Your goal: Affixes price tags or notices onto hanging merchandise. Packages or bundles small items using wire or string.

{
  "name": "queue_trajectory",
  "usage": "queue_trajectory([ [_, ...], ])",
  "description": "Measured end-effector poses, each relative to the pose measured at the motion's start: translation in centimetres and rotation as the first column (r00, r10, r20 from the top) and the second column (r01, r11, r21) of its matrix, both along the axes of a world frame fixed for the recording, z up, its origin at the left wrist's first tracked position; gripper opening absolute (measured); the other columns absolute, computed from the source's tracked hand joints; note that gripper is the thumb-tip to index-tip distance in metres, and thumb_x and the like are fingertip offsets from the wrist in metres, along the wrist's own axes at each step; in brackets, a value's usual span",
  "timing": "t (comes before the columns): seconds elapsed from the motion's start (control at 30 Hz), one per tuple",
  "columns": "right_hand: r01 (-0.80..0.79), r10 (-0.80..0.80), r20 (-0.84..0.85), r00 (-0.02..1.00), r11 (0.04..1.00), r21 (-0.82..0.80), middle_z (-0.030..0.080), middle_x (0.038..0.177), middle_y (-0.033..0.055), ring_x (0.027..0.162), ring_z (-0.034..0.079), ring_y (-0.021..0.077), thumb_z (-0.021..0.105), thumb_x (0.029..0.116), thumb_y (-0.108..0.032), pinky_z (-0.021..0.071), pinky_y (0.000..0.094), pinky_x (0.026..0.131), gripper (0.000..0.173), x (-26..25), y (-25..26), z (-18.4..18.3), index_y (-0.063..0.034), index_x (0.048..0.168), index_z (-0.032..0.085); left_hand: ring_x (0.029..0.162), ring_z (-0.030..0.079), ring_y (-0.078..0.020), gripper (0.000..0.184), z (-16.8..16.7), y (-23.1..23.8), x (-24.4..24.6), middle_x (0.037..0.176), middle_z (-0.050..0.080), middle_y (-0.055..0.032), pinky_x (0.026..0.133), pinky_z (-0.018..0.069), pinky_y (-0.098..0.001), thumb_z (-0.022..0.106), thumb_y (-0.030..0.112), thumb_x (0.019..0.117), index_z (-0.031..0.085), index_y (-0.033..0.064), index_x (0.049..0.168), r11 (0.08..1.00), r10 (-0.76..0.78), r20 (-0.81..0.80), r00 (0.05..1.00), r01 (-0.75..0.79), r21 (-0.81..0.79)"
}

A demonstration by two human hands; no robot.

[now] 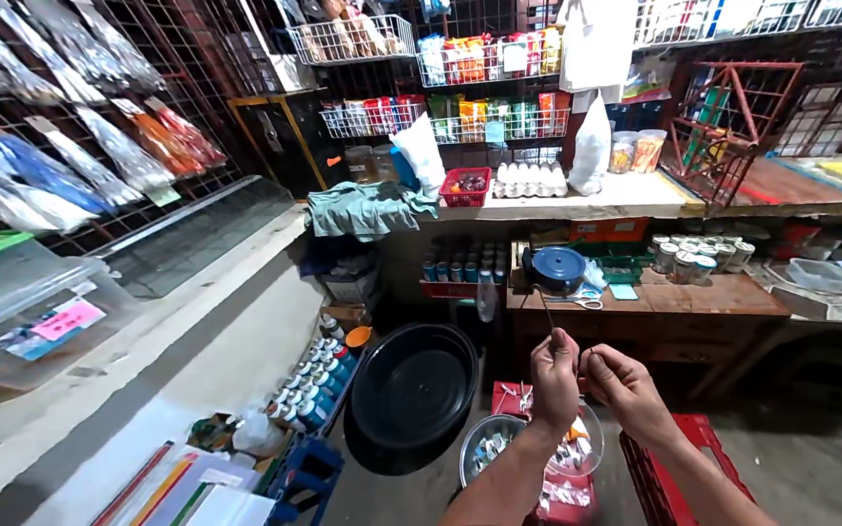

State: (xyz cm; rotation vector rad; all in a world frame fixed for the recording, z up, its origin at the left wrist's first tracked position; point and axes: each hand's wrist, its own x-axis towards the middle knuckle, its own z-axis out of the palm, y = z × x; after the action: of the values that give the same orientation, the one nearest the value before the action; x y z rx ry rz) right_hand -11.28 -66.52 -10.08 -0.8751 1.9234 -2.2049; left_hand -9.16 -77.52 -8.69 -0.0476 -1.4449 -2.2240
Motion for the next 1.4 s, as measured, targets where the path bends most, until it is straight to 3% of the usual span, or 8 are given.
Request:
queue_trajectory([
  [0.1,-0.061,0.076,0.109,0.991,0.989,-0.137,0.058,0.068,-0.0138,0.056,0.050,-0.0055,0.044,0.1058,-0.017,0.0460,0.0130,0.056,0.026,-0.7,-0.2,-0.4,-0.0175,0.091,0.066,0.043,0.031,0.0020,0.044,0.6,-1.0,-0.8,0.053,0.035,0.0128,0.044,0.0293,-0.0152,0.024,0.018,0.1108,0.043,0.0192,0.071,0.993,-0.106,0.089,0.990,0.101,0.055],
  [0.17,-0.116,0.197,0.241,0.950,0.943,-0.312,0.068,0.077,-0.0097,0.070,0.064,0.0006,0.051,0.1065,-0.031,0.0571,0.0211,0.073,0.028,-1.3,0.0,-0.6,-0.0184,0.099,0.074,0.043,0.031,0.0015,0.049,1.4,-1.6,-1.2,0.054,0.036,0.0120,0.043,0.0286,-0.0149,0.016,0.025,0.1127,0.047,0.0174,0.076,0.976,-0.175,0.118,0.977,0.156,0.153],
  [0.3,0.055,0.093,0.422,0.902,0.943,-0.327,0.076,0.104,0.0023,0.098,0.074,0.0146,0.017,0.1121,-0.025,0.0591,0.0328,0.094,0.051,-2.1,0.4,-0.3,-0.0060,0.119,0.064,0.043,0.033,0.0004,0.052,2.0,-2.5,-1.7,0.055,0.039,0.0096,0.042,0.0294,-0.0142,0.015,0.027,0.1134,0.050,0.0138,0.077,0.952,-0.165,0.117,0.979,0.127,0.279],
  [0.53,0.006,0.021,0.259,0.966,0.995,-0.101,0.073,0.095,-0.0022,0.068,0.061,-0.0006,0.046,0.1042,-0.013,0.0523,0.0161,0.063,0.027,-3.0,0.7,-2.5,-0.0030,0.117,0.067,0.046,0.035,-0.0010,0.047,2.0,-3.0,-2.2,0.057,0.038,0.0091,0.045,0.0322,-0.0157,0.019,0.026,0.1137,0.049,0.0140,0.080,0.968,-0.202,0.211,0.957,0.163,0.189],
  [0.67,-0.001,0.009,0.185,0.983,0.999,-0.047,0.072,0.081,-0.0034,0.063,0.063,0.0010,0.057,0.0972,-0.005,0.0544,0.0175,0.061,0.015,-2.8,0.1,-2.7,-0.0042,0.100,0.072,0.048,0.038,-0.0009,0.036,1.4,-3.1,-2.5,0.061,0.041,0.0080,0.047,0.0360,-0.0147,0.026,0.020,0.1133,0.051,0.0120,0.089,0.957,-0.228,0.193,0.954,0.183,0.224],
  [0.83,-0.034,0.046,0.206,0.977,0.997,-0.064,0.074,0.089,-0.0027,0.073,0.068,0.0025,0.049,0.1020,-0.009,0.0568,0.0189,0.067,0.022,-2.9,0.2,-2.9,-0.0053,0.105,0.071,0.046,0.034,0.0019,0.032,0.5,-3.3,-2.7,0.059,0.040,0.0101,0.044,0.0298,-0.0132,0.031,0.013,0.1116,0.054,0.0118,0.090,0.979,-0.166,0.163,0.973,0.143,0.144],
  [1.3,0.031,-0.033,0.073,0.997,0.999,0.022,0.064,0.070,-0.0083,0.053,0.057,-0.0016,0.041,0.1057,-0.010,0.0492,0.0148,0.050,0.026,-2.8,-0.6,-1.2,-0.0051,0.102,0.066,0.049,0.040,0.0011,0.037,-1.0,-1.4,-2.4,0.061,0.044,0.0090,0.048,0.0367,-0.0139,0.028,0.017,0.1120,0.056,0.0108,0.089,0.986,-0.055,0.123,0.991,0.034,0.166],
  [1.4,0.054,-0.054,0.041,0.998,0.999,0.000,0.061,0.066,-0.0095,0.051,0.054,-0.0023,0.038,0.1061,-0.013,0.0472,0.0144,0.049,0.032,-2.8,-1.0,-1.9,-0.0093,0.089,0.065,0.046,0.034,0.0016,0.039,-2.1,-0.6,-2.2,0.058,0.039,0.0105,0.046,0.0313,-0.0141,0.028,0.017,0.1114,0.050,0.0149,0.080,0.983,0.004,0.116,0.993,-0.025,0.183],
])
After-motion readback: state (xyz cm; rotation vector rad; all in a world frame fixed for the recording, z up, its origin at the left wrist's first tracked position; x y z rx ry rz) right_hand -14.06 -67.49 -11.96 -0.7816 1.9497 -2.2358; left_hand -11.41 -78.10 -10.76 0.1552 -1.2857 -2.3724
